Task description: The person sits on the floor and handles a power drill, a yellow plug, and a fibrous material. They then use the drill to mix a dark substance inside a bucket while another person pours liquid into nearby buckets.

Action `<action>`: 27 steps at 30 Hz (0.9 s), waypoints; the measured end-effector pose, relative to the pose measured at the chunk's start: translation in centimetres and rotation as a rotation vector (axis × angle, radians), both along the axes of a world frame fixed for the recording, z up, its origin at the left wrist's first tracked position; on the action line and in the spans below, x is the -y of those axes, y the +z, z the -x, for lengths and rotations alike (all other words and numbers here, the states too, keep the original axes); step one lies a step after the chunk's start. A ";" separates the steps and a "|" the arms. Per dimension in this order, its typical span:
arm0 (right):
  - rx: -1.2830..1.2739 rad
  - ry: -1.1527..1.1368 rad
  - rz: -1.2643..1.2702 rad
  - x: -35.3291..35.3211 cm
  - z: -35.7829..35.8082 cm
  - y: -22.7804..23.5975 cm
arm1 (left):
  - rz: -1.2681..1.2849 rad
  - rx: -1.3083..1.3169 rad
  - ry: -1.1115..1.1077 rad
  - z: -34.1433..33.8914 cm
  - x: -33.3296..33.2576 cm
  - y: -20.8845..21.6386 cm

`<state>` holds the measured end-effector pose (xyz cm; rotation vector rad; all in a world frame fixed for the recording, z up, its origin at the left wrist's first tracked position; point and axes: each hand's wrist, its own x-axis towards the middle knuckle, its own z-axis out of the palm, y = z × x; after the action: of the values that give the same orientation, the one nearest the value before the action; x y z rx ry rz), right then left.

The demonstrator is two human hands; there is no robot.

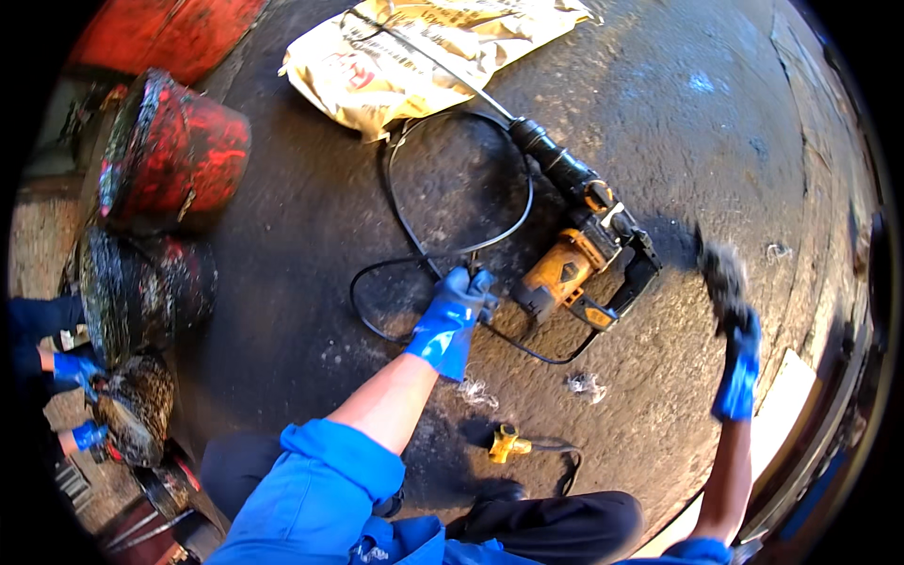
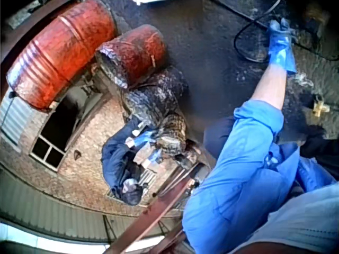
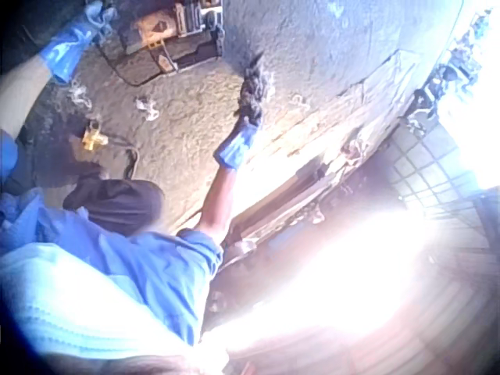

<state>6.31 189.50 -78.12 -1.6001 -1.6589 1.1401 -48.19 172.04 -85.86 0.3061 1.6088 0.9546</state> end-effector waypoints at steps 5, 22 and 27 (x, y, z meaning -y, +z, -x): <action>-0.117 0.016 0.150 14.0 3.7 5.4 | 0.066 0.006 -0.016 1.3 -0.4 2.9; -0.037 0.483 -0.411 23.8 23.9 23.1 | -0.126 0.217 -0.988 -3.0 8.7 27.2; -0.350 0.679 -0.396 25.1 27.9 22.5 | -0.156 0.271 -0.993 -5.7 11.7 29.3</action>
<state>-21.58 164.40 -55.65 -0.5554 -2.0695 1.2049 -42.54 160.35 -56.60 0.9321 0.9285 0.3162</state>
